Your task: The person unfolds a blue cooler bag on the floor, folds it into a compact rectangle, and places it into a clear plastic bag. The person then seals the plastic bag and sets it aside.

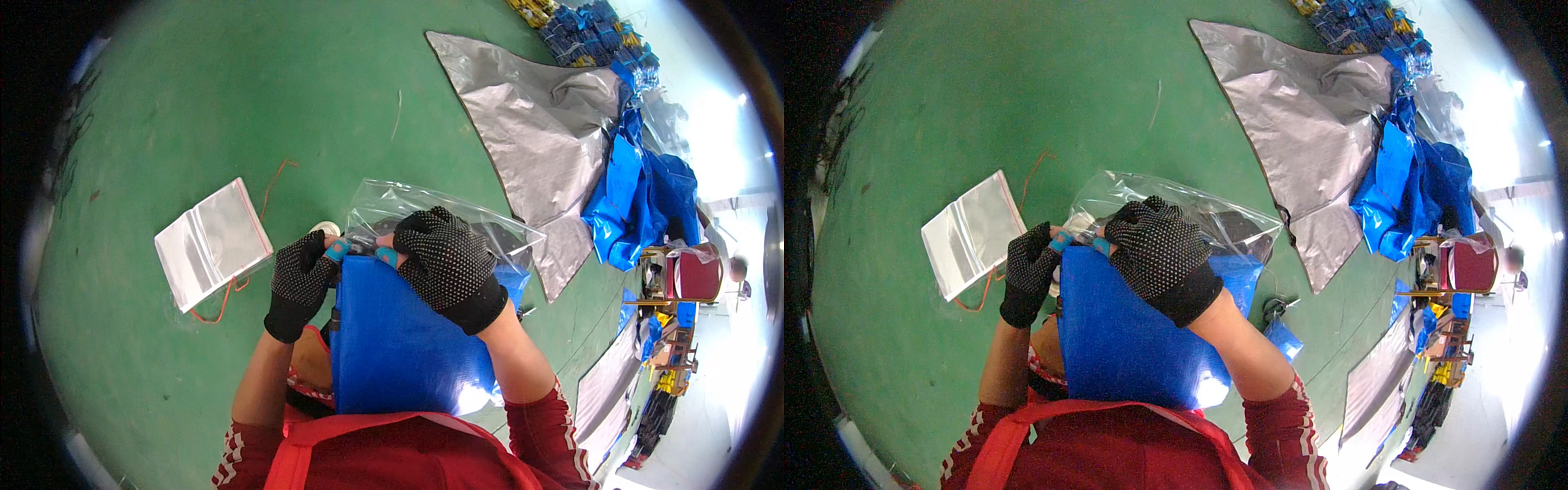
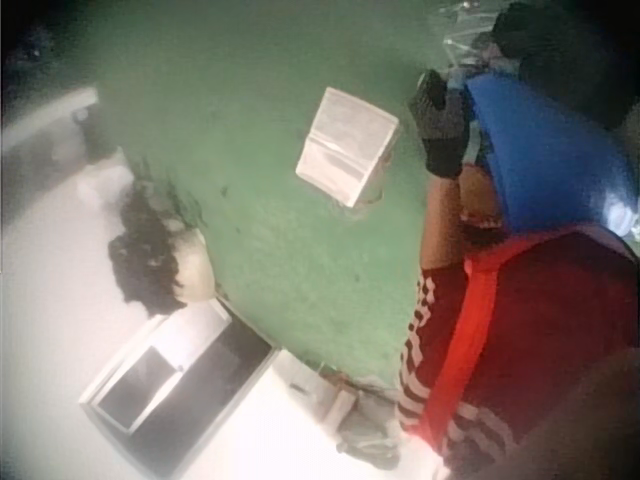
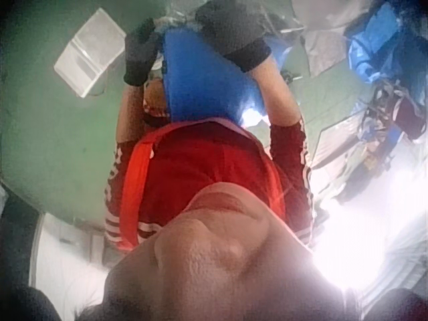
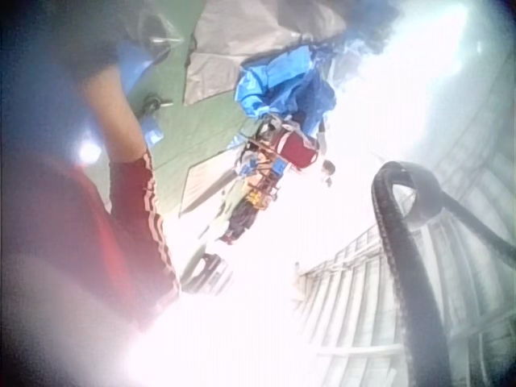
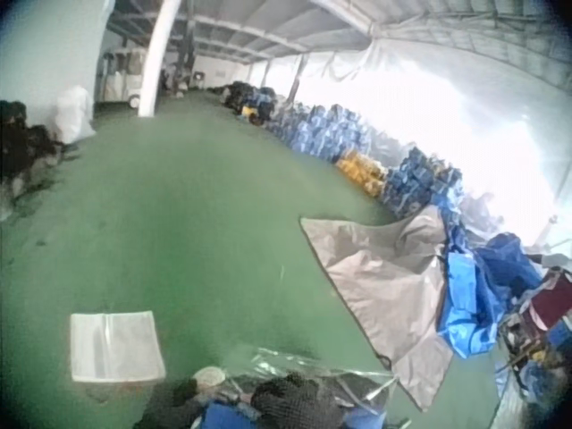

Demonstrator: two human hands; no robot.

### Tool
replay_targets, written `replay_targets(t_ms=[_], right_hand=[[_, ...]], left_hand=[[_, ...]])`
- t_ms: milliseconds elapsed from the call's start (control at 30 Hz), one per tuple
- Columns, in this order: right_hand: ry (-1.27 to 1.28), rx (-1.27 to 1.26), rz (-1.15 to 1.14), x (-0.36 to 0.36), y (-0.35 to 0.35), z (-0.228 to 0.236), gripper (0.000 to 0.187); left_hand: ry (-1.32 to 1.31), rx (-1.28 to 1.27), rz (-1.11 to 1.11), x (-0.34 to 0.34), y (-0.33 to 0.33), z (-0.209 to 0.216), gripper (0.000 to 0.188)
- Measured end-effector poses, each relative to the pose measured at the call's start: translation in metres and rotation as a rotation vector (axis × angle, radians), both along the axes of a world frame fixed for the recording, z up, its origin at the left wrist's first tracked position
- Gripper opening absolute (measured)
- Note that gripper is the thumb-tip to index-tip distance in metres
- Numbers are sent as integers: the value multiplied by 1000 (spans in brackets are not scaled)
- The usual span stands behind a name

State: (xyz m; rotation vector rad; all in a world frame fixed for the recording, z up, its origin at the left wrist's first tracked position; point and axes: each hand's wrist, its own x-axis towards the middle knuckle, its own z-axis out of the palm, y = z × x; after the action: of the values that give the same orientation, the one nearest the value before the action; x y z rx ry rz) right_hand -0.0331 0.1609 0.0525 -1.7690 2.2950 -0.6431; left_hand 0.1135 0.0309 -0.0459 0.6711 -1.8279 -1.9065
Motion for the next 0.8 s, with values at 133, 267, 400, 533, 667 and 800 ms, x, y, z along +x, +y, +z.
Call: replay_targets(t_ms=[133,267,400,533,667,800], right_hand=[[91,-117,17,4,-6,-2,22],[161,-1,62,4,-11,2,23],[288,9,64,6,-13,4,22],[210,30,0,9,-10,4,26],[255,43,56,7,-3,5,27],[383,19,116,5,-4,7,24]], left_hand=[[12,100,57,-4,5,-1,28],[50,42,88,-8,8,1,26],[33,19,57,-5,5,2,25],[14,4,48,4,5,-1,25],[15,-131,61,6,6,-10,20],[14,-111,58,6,9,-16,15]])
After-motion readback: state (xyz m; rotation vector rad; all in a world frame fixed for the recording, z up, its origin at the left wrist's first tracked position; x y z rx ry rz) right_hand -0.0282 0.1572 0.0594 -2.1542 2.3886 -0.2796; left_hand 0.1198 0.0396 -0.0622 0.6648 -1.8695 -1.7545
